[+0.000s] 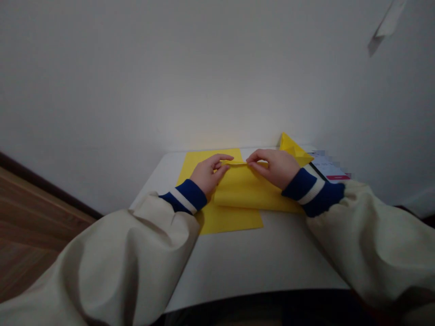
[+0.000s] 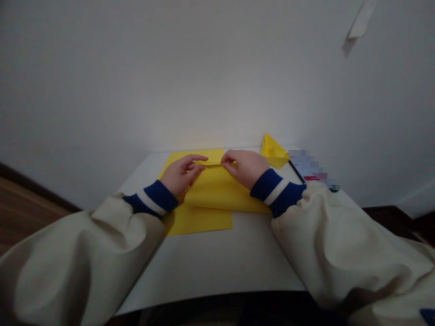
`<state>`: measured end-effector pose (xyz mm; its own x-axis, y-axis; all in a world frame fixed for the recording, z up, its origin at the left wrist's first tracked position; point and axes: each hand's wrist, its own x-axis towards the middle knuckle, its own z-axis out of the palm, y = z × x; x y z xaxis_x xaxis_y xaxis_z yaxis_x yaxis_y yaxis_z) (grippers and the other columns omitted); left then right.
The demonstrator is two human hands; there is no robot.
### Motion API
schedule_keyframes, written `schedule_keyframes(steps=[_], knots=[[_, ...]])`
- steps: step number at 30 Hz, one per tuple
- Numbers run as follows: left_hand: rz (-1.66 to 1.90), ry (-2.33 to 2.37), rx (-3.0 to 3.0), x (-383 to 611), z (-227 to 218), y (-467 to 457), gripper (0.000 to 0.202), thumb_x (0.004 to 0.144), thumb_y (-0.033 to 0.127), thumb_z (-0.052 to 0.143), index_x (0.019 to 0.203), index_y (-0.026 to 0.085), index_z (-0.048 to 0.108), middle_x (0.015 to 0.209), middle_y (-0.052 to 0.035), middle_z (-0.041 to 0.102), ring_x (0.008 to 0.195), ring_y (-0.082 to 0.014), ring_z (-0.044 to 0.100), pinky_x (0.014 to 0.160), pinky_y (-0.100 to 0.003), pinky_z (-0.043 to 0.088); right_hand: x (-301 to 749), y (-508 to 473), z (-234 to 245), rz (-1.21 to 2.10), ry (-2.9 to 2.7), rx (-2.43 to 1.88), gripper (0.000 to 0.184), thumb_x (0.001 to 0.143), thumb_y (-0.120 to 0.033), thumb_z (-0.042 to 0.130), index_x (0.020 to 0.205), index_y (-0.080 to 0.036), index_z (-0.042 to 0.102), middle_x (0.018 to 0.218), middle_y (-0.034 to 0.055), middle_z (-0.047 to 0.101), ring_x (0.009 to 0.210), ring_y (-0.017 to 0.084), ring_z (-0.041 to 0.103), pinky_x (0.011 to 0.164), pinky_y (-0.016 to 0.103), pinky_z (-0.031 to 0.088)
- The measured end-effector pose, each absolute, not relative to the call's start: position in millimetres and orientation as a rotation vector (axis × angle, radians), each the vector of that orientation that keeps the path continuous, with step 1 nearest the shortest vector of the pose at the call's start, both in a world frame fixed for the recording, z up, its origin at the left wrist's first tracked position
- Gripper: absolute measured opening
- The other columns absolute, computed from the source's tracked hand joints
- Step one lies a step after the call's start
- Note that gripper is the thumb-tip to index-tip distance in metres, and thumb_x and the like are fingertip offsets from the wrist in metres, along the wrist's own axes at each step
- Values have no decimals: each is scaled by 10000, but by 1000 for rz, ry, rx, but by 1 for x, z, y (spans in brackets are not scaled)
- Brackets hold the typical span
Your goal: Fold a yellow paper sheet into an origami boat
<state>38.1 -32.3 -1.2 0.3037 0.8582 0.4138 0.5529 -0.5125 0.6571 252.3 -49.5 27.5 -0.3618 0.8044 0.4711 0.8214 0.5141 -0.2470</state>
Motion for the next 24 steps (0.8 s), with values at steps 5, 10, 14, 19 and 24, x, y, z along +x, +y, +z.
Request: schedule_keyframes(steps=[5, 10, 14, 19, 24], knots=[[1123, 1124, 1883, 42, -4, -31, 284, 754, 350, 577, 971, 169, 612, 638, 11, 588, 491, -86, 452, 456, -201, 330, 254, -44, 22, 43, -2205, -1265, 167, 809, -289, 505, 855, -209, 644, 869, 22, 698, 812, 172, 632, 749, 296, 465], [1064, 1125, 1817, 45, 0, -39, 287, 796, 419, 513, 694, 164, 598, 580, 6, 552, 500, -104, 466, 476, -223, 371, 257, -40, 22, 78, -2190, -1207, 119, 775, -247, 520, 807, -196, 621, 820, 22, 692, 768, 156, 622, 698, 272, 462], [1063, 1146, 1756, 47, 4, -46, 316, 819, 440, 481, 735, 169, 620, 676, -13, 621, 589, -135, 545, 541, -249, 441, 255, -42, 26, 127, -2214, -1182, 106, 757, -236, 525, 791, -200, 618, 859, 21, 693, 790, 160, 619, 679, 265, 458], [1165, 1076, 1983, 52, 11, -51, 367, 839, 451, 472, 868, 151, 682, 888, -41, 695, 868, -189, 611, 798, -297, 470, 250, -43, 26, 136, -2177, -1186, 138, 786, -289, 517, 772, -189, 611, 817, 38, 684, 770, 166, 619, 697, 280, 459], [1195, 1040, 2082, 53, 13, -55, 417, 881, 467, 415, 1007, 169, 679, 983, -37, 694, 942, -189, 613, 861, -302, 454, 249, -45, 26, 139, -2101, -1167, 122, 782, -296, 537, 769, -192, 600, 790, 30, 676, 758, 164, 618, 688, 276, 463]])
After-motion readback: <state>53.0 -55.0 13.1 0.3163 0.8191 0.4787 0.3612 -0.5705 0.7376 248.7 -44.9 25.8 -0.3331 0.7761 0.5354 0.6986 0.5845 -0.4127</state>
